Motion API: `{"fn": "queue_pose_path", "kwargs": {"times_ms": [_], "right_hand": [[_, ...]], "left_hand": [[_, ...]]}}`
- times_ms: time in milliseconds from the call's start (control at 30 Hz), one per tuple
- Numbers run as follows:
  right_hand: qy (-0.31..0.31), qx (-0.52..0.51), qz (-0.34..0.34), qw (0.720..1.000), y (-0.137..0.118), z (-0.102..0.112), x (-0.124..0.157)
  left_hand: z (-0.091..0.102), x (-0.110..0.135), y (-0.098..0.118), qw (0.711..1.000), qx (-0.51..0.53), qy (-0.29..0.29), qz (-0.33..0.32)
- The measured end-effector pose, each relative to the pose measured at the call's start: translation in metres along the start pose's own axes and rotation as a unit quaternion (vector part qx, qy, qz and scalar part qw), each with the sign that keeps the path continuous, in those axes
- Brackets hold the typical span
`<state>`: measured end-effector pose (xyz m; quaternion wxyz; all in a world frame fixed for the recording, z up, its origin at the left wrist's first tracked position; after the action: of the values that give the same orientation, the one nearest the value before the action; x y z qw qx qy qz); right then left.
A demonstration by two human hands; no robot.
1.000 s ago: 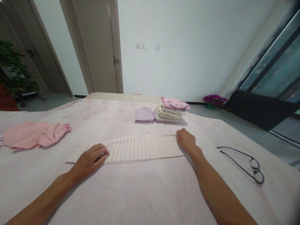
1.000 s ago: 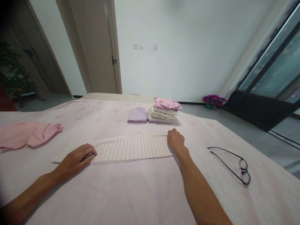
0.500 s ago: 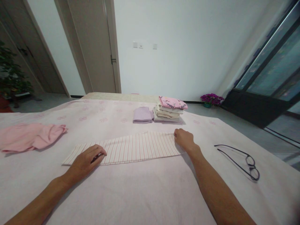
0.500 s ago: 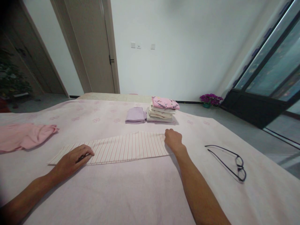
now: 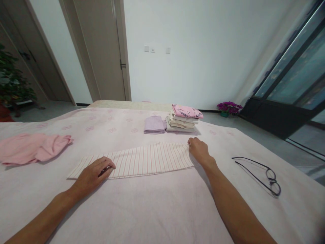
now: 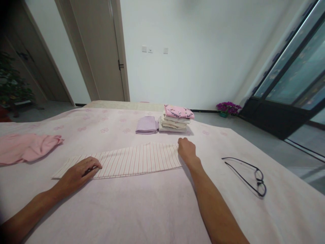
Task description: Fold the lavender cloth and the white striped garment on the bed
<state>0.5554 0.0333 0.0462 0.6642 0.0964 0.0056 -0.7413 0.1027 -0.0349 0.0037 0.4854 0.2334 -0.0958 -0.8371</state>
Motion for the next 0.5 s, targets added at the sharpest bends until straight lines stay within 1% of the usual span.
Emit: {"fn": "queue_pose_path", "kwargs": {"times_ms": [100, 233, 300, 400, 500], "right_hand": [[0.017, -0.010, 0.001, 1.000, -0.001, -0.001, -0.001], [-0.007, -0.019, 0.013, 1.000, 0.000, -0.016, -0.002], [-0.001, -0.025, 0.012, 1.000, 0.002, -0.018, -0.002], [0.058, -0.024, 0.019, 0.998, 0.001, -0.010, -0.002], [0.128, -0.044, 0.055, 0.989, -0.011, 0.000, -0.001]], "left_hand": [[0.000, 0.000, 0.000, 1.000, -0.001, 0.000, 0.003], [0.001, -0.001, 0.003, 1.000, 0.000, 0.003, 0.001], [0.002, -0.001, 0.004, 1.000, -0.002, 0.003, -0.003], [0.002, 0.000, 0.005, 1.000, -0.010, 0.009, -0.012], [0.003, 0.001, 0.004, 0.999, -0.022, 0.029, -0.033]]}}
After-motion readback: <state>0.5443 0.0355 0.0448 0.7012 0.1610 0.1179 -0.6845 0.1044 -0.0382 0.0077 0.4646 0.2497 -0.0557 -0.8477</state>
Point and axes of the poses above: each hand's wrist, its own x-axis away from the middle knuckle, its own z-axis out of the back of the hand, y = z × x, the point moved 6 cm from there along -x, towards the middle knuckle, and after that the axes turned 1 degree about z, right-handed, at the moved point
